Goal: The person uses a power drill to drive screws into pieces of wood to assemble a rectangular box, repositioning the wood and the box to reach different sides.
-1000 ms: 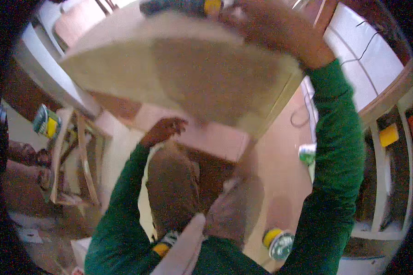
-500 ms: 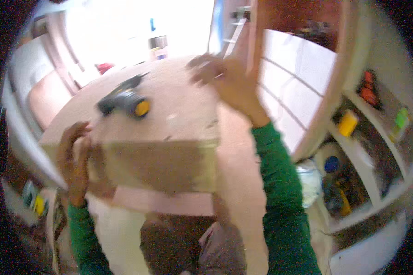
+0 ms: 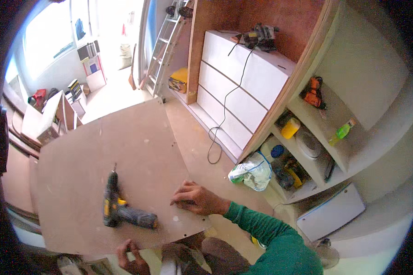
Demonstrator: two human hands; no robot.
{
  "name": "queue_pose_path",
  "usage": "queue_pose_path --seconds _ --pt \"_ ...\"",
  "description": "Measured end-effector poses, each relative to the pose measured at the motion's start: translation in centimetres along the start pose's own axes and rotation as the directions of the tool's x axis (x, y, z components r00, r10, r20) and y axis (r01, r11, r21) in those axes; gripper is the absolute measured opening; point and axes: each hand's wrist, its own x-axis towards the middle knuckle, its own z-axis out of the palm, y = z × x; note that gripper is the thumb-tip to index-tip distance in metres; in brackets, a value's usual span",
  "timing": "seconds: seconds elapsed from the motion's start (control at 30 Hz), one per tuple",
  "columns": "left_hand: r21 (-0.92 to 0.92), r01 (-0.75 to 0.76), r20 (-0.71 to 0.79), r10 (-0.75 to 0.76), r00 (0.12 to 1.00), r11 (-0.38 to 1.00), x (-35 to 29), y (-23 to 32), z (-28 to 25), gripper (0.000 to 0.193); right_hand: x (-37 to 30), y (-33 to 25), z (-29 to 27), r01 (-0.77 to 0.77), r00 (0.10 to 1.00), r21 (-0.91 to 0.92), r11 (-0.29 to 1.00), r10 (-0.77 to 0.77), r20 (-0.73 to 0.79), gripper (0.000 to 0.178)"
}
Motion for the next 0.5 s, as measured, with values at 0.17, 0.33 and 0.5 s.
queue_pose_path --seconds 0.17,0.33,0.5 --pt "-0.029 0.064 0.172 -0.058 0.983 0.998 4.3 5.3 -2.9 0.016 2.4 -2.3 -4.5 -0.363 0.925 0.201 0.91 0.327 0.191 0.025" --pt "-0.198 0.138 0.415 -0.045 0.908 0.97 9.2 11.5 1.7 0.021 4.7 1.1 -17.0 -0.483 0.876 -0.123 0.867 0.481 -0.049 0.037" --pt "-0.106 0.078 0.598 0.001 0.802 0.991 13.8 15.6 12.5 0.018 9.5 14.3 -35.8 -0.563 0.824 -0.391 0.728 0.462 -0.326 0.043"
